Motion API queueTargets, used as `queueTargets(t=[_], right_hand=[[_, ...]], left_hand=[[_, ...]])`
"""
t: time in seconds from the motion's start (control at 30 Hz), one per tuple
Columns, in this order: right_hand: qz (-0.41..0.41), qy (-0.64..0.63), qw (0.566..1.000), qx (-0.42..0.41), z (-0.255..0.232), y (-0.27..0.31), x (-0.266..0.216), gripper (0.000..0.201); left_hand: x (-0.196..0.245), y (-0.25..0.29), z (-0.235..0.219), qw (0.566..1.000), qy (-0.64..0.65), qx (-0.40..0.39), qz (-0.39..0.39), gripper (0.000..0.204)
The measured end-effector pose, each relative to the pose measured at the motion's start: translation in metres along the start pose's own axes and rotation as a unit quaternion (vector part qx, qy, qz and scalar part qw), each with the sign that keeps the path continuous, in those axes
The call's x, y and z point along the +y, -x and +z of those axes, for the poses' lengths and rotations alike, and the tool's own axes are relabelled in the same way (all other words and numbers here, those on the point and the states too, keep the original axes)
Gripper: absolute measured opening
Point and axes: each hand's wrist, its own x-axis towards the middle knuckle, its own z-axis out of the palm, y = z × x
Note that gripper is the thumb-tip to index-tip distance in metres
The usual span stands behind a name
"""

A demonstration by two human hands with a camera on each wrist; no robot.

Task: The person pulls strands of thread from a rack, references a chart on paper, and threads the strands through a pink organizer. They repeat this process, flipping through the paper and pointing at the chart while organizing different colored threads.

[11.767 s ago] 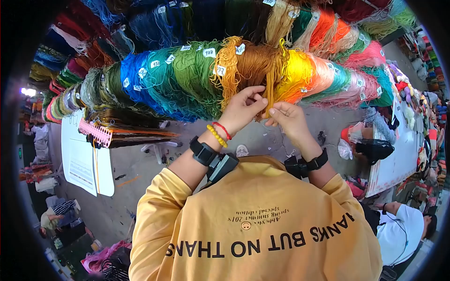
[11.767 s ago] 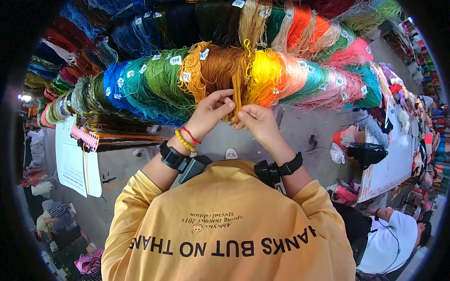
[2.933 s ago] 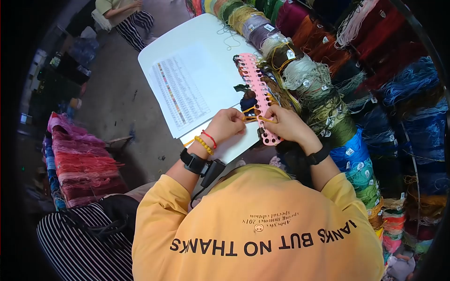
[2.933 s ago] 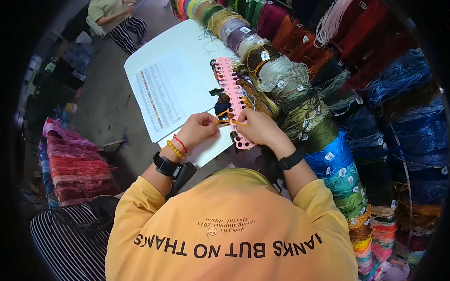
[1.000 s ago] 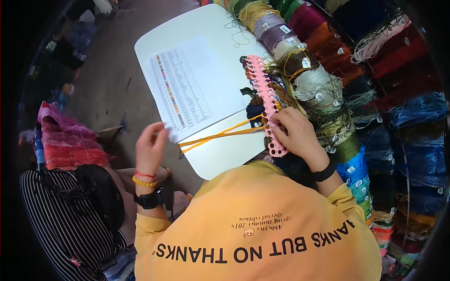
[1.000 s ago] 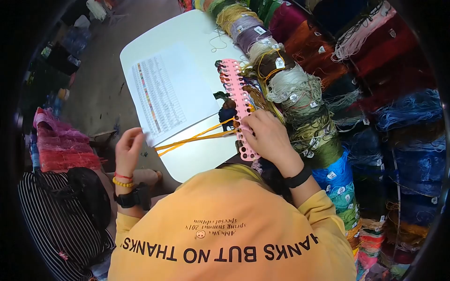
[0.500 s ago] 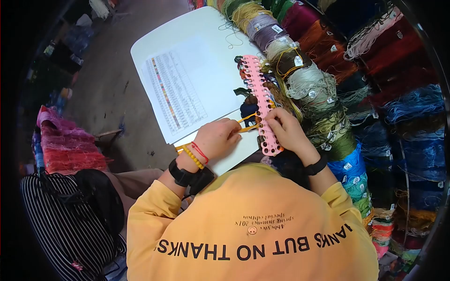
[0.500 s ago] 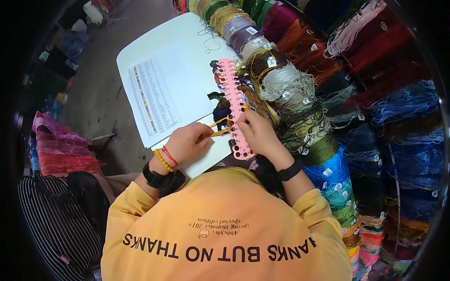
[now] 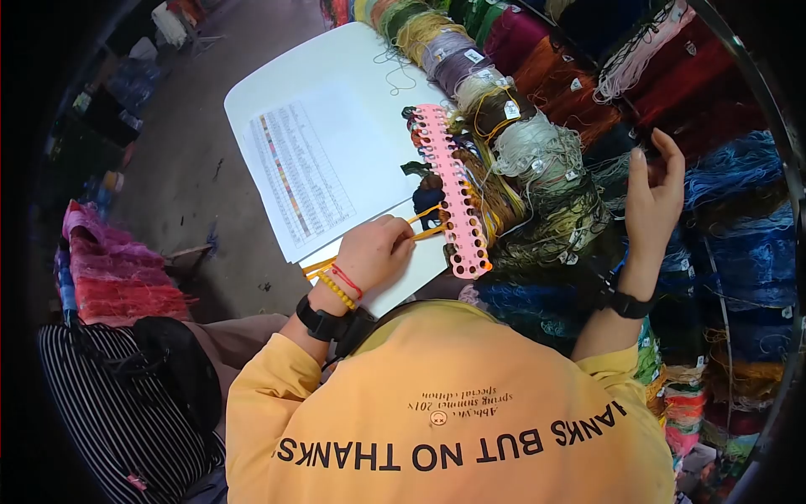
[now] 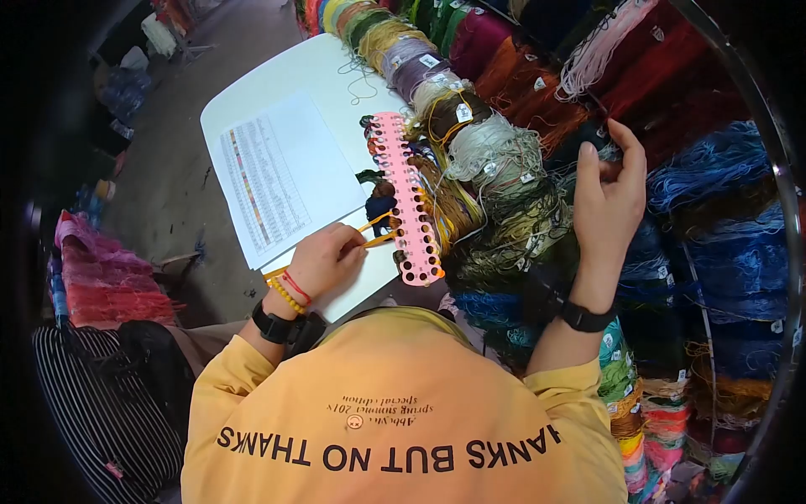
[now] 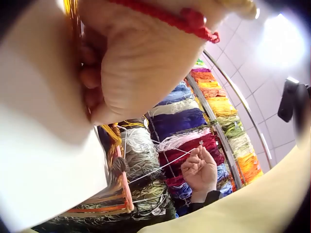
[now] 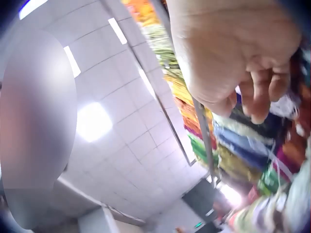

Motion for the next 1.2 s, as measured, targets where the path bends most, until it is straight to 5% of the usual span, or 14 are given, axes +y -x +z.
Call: queueTargets(t=[0.13, 0.27, 0.33, 0.47, 0.7, 1.13, 1.2], right_hand=[[0.000, -0.041, 0.992, -0.123, 0.004, 0.027, -0.026, 0.022], [-0.079, -0.139, 0.917, -0.364, 0.055, 0.074, -0.035, 0.020], [-0.089, -0.143, 0.892, -0.421, 0.075, 0.093, -0.036, 0.022], [-0.136, -0.091, 0.907, -0.389, 0.091, 0.111, -0.022, 0.029], [-0.094, -0.106, 0.917, -0.373, 0.076, 0.125, 0.006, 0.037], [-0.045, -0.157, 0.938, -0.307, 0.134, 0.126, 0.011, 0.029], [-0.112, -0.140, 0.944, -0.279, 0.142, 0.129, 0.023, 0.028]], left_hand=[[-0.004, 0.008, -0.008, 0.997, 0.064, 0.029, 0.008, 0.011], [-0.005, 0.023, -0.023, 0.992, 0.095, 0.072, -0.034, 0.010], [-0.009, 0.034, -0.029, 0.985, 0.116, 0.105, -0.068, 0.009], [-0.022, 0.053, -0.045, 0.970, 0.125, 0.166, -0.125, 0.009], [-0.040, 0.077, -0.066, 0.952, 0.103, 0.226, -0.180, 0.010], [-0.077, 0.059, -0.081, 0.940, 0.021, 0.295, -0.172, 0.010], [-0.079, 0.052, -0.089, 0.938, 0.016, 0.295, -0.179, 0.011]])
